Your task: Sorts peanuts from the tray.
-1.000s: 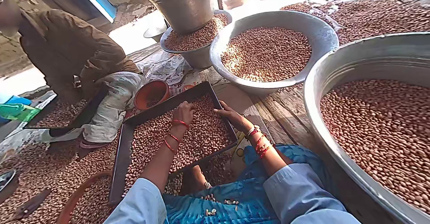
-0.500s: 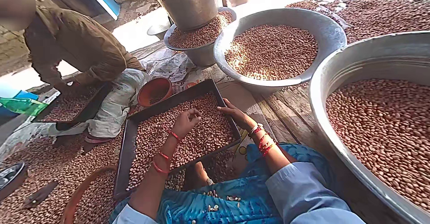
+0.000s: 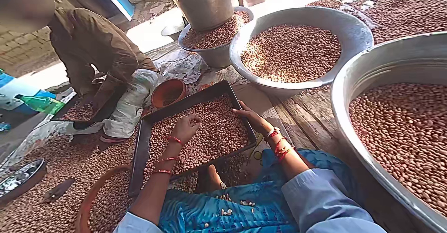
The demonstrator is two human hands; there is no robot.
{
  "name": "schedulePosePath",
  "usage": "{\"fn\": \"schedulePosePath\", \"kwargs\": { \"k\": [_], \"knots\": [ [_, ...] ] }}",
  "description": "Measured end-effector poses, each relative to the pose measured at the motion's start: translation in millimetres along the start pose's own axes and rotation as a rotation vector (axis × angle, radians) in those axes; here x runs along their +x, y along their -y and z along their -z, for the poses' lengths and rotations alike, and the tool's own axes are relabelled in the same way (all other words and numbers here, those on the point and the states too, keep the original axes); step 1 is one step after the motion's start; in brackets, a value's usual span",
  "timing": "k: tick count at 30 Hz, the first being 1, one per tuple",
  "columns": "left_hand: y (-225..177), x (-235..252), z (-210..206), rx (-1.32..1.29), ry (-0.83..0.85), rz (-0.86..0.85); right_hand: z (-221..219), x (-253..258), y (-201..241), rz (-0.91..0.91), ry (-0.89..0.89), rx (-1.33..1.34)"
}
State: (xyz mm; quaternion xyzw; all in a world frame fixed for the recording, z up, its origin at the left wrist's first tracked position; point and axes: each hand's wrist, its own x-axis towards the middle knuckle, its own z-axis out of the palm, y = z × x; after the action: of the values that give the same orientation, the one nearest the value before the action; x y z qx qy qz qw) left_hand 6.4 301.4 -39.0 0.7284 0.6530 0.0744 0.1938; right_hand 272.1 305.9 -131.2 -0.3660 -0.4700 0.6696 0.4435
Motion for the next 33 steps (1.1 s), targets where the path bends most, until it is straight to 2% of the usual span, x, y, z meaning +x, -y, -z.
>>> {"fn": "schedulePosePath", "kwargs": {
  "k": [4,9,16,18,19,22,23,24,26,30,33],
  "knots": [
    [-15.8,4.3,-23.2,0.235,0.108,0.038,0.3,-1.3,-1.0,0.006,-0.003,0.012],
    [-25.7,4.7,-33.0,0.351,0.162,0.02,1.4,-2.3,0.3,0.007,0.009,0.011],
    [-19.4,9.4,-35.7,0.283,0.228,0.093,3.4,0.9,-4.5,0.002,0.005,-0.007],
    [-8.9,10.1,-30.0,0.077,0.208,0.072,2.0,-0.9,-2.2,0.003,0.008,0.0],
    [-0.3,8.1,-26.5,-0.117,0.165,0.04,1.3,-1.9,-0.8,0.003,0.007,0.004],
    [19.5,-5.6,-25.6,-0.975,0.128,-0.065,1.3,-3.9,0.7,0.007,0.003,0.012],
    [21.1,-12.2,-24.9,-1.106,0.164,-0.09,1.0,-3.3,0.5,0.007,0.005,0.012],
    [21.4,-19.6,-25.3,-1.131,0.2,-0.114,0.4,-2.8,0.2,0.003,0.006,0.01],
    [12.9,-35.7,-27.0,-0.938,0.254,-0.153,0.3,-1.5,0.9,-0.003,0.005,-0.002],
    [-14.2,-59.6,-40.4,-0.273,0.194,-0.193,1.2,-1.3,0.5,0.001,0.004,-0.01],
    [-24.8,-63.4,-49.3,-0.113,0.168,-0.183,0.2,-1.7,-0.4,0.007,-0.001,-0.002]
  ]
}}
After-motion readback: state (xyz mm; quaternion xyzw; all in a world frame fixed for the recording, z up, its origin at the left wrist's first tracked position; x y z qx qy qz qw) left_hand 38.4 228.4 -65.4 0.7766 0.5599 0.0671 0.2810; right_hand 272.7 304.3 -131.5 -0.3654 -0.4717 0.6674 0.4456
